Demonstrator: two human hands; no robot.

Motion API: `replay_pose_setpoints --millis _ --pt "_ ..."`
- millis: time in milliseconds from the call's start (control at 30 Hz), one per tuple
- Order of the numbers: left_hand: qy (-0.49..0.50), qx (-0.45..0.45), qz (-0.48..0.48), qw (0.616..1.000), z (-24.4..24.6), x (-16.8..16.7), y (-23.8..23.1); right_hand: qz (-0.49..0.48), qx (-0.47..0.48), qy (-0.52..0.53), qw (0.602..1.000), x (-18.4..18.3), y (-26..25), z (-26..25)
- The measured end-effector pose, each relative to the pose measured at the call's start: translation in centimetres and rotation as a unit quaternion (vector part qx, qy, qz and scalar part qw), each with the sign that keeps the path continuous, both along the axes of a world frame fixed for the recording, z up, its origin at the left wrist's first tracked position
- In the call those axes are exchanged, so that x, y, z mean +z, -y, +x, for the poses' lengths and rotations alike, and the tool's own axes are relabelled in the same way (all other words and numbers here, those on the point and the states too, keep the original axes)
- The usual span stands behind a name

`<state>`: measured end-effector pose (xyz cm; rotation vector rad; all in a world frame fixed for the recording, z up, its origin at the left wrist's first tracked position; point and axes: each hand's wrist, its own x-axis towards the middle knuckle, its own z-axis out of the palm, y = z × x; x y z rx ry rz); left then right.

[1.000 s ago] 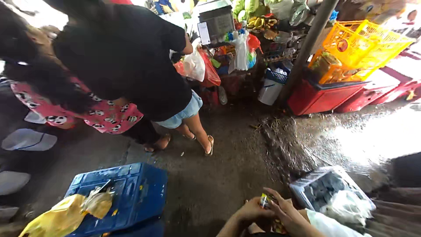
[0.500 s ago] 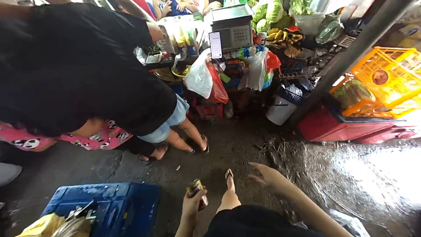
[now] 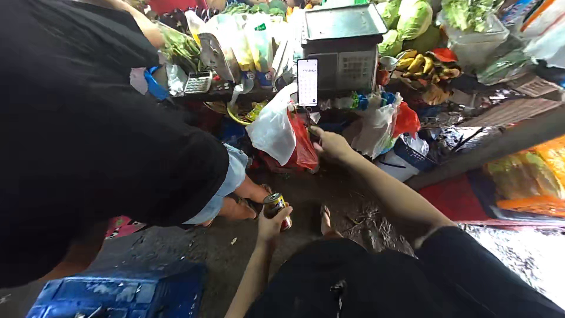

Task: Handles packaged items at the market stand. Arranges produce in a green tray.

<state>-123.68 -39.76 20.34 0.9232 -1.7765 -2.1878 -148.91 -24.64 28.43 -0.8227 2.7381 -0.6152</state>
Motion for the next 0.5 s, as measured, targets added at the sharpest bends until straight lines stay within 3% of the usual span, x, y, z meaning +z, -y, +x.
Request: replay_pose_setpoints --millis 167,267,400,500 --pt "0.041 0.106 0.006 0.993 -4.2 -1.9 0.5 -0.044 -0.011 -0.08 0.996 -0.2 4.3 -9.9" --pt "0.148 0.188 0.027 0.971 -5.6 -2.9 0.3 -0.06 0.029 -0.121 0.99 -0.9 4.9 -12.7" --pt "0.181 0.252 0.056 0.949 -8.1 -4.2 0.5 -0.063 0.072 -0.178 0.979 -2.1 4.7 -15.7" --pt "0.186 0.248 0.06 0.949 -11.2 -4.0 0.8 -0.083 0.08 -0.189 0.975 -2.1 3.7 -15.9"
